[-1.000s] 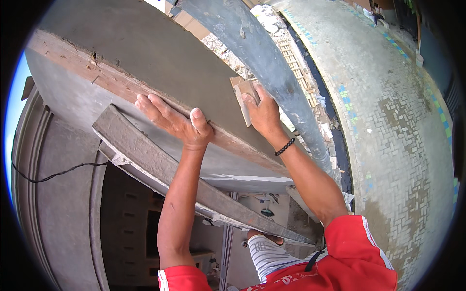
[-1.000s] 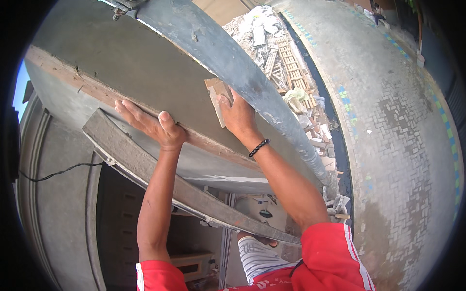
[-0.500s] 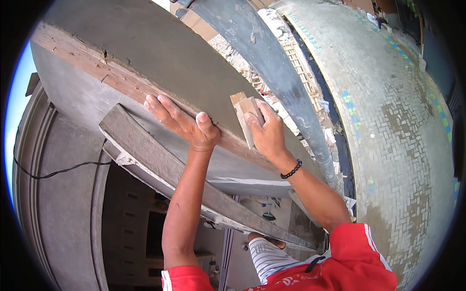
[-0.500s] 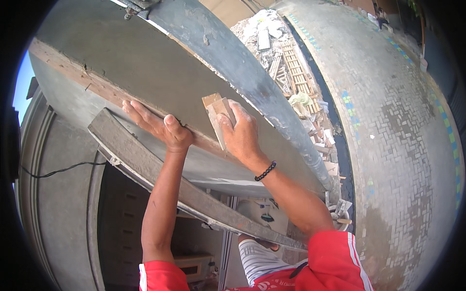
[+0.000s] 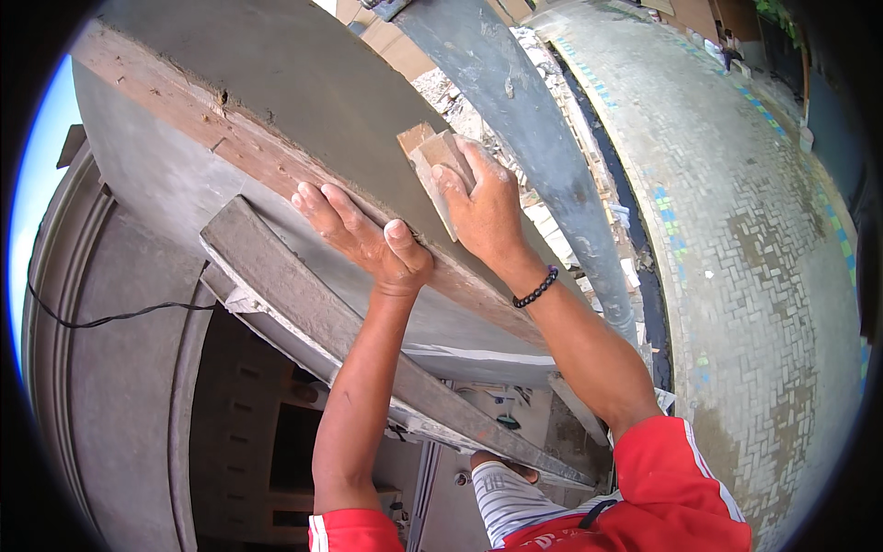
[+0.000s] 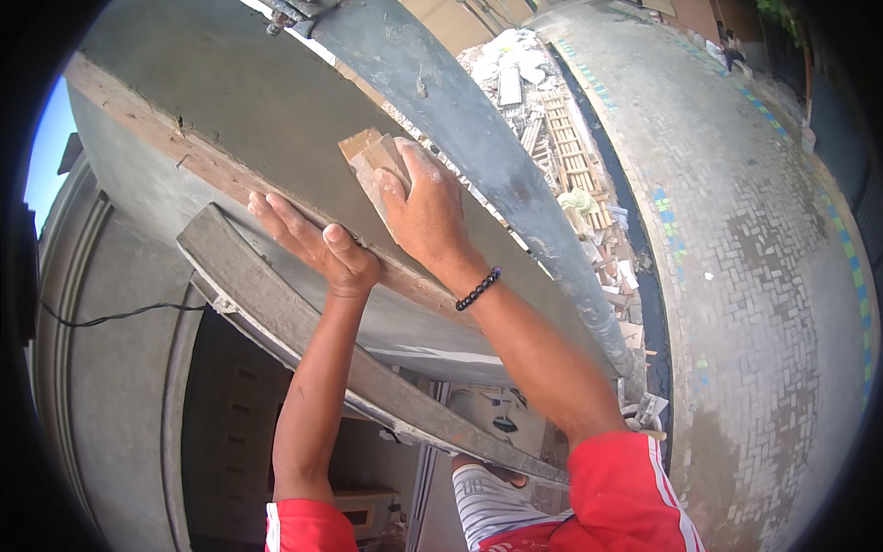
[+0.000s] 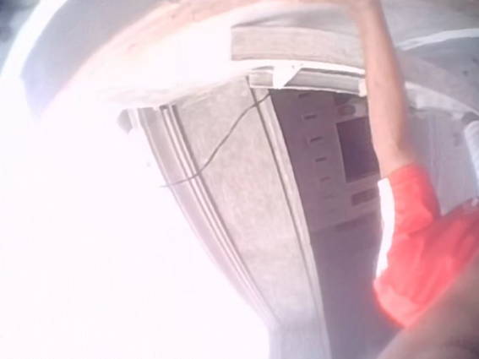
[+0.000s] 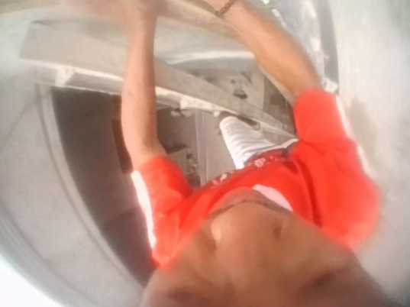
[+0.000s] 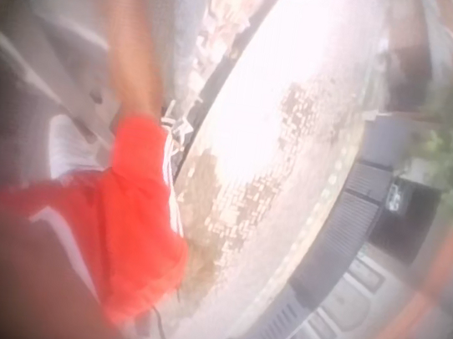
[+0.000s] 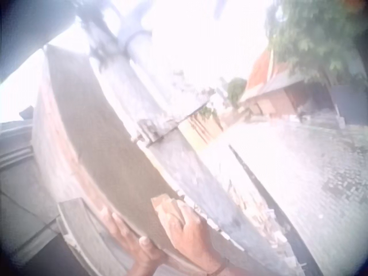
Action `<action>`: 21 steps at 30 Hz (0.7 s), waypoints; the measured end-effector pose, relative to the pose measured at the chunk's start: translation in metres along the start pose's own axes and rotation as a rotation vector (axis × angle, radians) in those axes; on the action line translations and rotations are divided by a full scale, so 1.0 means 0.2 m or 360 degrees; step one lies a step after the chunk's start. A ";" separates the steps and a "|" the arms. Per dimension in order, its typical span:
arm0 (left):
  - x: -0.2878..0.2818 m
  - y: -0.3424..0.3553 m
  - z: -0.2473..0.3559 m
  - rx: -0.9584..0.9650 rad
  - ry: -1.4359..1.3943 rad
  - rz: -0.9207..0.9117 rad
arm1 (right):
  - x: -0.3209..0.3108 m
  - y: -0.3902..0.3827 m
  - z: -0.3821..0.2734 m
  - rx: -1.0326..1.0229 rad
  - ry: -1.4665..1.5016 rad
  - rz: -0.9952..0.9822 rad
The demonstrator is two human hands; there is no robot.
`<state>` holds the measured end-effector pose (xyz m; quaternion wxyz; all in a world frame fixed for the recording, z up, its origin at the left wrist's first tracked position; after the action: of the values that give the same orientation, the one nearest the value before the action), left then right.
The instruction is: The person applies and smooths wet plaster onto a curved wall section using a trowel. They repeatedly scoop plaster from a bucket and spread it evenly along the surface, working methodically from one end to the other.
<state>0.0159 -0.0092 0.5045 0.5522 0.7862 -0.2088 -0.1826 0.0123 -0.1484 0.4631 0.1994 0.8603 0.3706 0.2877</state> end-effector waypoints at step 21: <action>-0.01 0.01 -0.01 0.0035 0.0009 0.0035 | 0.06 0.07 -0.13 -0.0048 0.0074 -0.0014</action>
<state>0.0144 -0.0065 0.5070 0.5462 0.7903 -0.2180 -0.1720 0.0096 -0.1451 0.4935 0.2051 0.8486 0.3745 0.3123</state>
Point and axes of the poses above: each hand's wrist, its own y-axis towards the middle knuckle, its own x-axis out of the palm, z = x × y, the point moved 1 cm from there along y, towards the middle knuckle, and after that the axes turned 10 degrees about z, right-handed, at the moved point
